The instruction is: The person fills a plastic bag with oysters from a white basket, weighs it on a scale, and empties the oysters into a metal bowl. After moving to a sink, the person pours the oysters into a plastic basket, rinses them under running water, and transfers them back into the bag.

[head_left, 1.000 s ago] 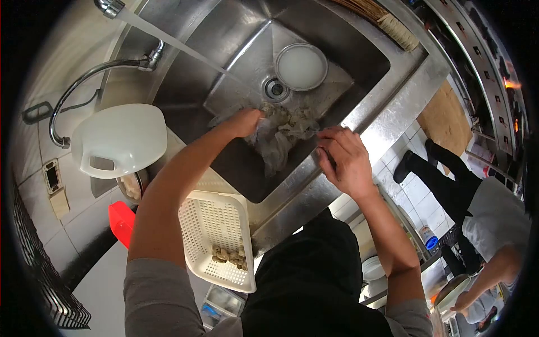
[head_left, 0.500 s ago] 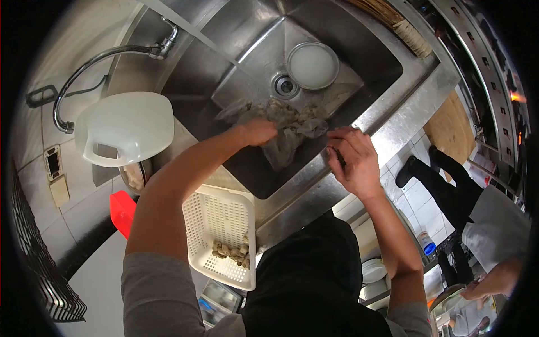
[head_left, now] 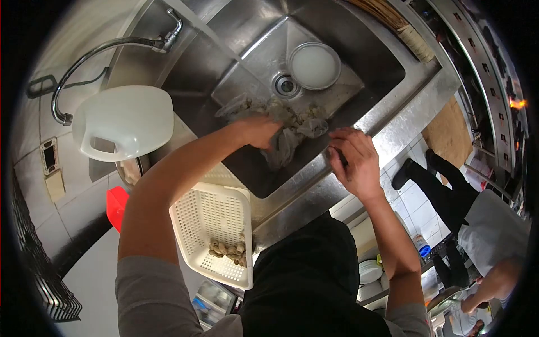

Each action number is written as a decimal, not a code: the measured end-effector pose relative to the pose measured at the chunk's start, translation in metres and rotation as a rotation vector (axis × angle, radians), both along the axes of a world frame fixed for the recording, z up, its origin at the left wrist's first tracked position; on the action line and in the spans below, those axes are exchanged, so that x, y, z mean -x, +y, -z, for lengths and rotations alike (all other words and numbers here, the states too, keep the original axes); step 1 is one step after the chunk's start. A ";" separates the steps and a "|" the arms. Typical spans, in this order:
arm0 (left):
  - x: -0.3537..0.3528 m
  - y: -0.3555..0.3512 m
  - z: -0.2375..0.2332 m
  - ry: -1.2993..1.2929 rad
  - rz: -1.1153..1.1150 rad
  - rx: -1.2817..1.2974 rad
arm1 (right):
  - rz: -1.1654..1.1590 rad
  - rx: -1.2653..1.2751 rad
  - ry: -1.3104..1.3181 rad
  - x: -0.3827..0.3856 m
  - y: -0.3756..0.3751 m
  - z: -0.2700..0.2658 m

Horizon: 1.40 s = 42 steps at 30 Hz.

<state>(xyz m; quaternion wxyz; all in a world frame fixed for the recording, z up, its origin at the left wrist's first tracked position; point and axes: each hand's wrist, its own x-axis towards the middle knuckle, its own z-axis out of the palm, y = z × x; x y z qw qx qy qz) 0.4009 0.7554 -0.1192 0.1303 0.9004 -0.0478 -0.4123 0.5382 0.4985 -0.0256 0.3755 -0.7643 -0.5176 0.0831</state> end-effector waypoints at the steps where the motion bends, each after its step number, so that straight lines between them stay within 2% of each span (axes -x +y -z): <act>1: -0.006 -0.007 0.001 -0.153 -0.049 0.075 | 0.003 0.012 0.003 0.000 0.000 -0.001; 2: -0.011 -0.015 0.002 -0.307 -0.100 0.147 | 0.004 0.023 0.006 0.001 0.001 -0.001; 6: -0.041 -0.043 0.003 -0.318 -0.136 0.157 | 0.007 0.036 0.004 0.001 0.001 -0.004; 9: -0.049 -0.040 0.032 -0.228 -0.121 0.305 | 0.001 0.018 0.004 0.001 0.000 -0.001; 11: -0.043 -0.035 0.037 -0.224 0.048 0.275 | 0.008 0.009 -0.004 0.001 0.000 0.000; 18: -0.021 -0.022 0.011 -0.091 0.132 0.247 | -0.006 -0.005 0.002 -0.001 -0.001 -0.001; 20: -0.021 -0.022 -0.012 -0.026 -0.062 0.267 | -0.010 -0.012 -0.016 0.000 -0.001 0.000; 22: -0.029 -0.020 -0.046 -0.079 -0.216 0.273 | -0.030 -0.017 -0.023 -0.001 -0.001 -0.001; 24: -0.020 -0.012 -0.070 -0.351 -0.326 0.306 | -0.015 -0.029 -0.026 0.000 -0.001 -0.001; 26: 0.003 -0.010 -0.135 -0.357 -0.657 0.407 | -0.017 -0.044 -0.051 0.000 -0.004 0.005; 28: 0.058 -0.011 -0.175 -0.466 -0.900 0.500 | -0.001 -0.076 -0.030 0.002 -0.004 0.004; 30: 0.121 -0.028 -0.211 -0.682 -1.093 0.425 | -0.018 -0.102 -0.014 0.000 -0.005 0.008; 32: 0.188 -0.047 -0.243 -0.602 -1.278 0.191 | -0.009 -0.085 -0.024 -0.002 -0.004 0.011; 34: 0.256 -0.081 -0.249 -0.759 -1.435 0.154 | -0.001 -0.078 -0.051 0.010 -0.007 0.005; 36: 0.312 -0.115 -0.261 -0.734 -1.447 -0.021 | 0.122 0.038 0.606 0.026 0.009 -0.014; 37: 0.326 -0.134 -0.280 -0.742 -1.557 0.100 | 0.016 -0.053 0.486 0.046 0.021 -0.039; 38: 0.335 -0.150 -0.293 -0.753 -1.659 0.230 | -0.084 -0.130 0.507 0.069 0.038 -0.050; 40: 0.339 -0.168 -0.350 -0.691 -1.603 0.326 | -0.232 -0.012 0.394 0.111 0.068 -0.084; 41: 0.343 -0.170 -0.379 -0.766 -1.602 0.316 | -0.295 0.010 0.362 0.130 0.081 -0.093; 42: 0.347 -0.173 -0.407 -0.904 -1.481 0.291 | -0.388 0.134 0.374 0.143 0.094 -0.102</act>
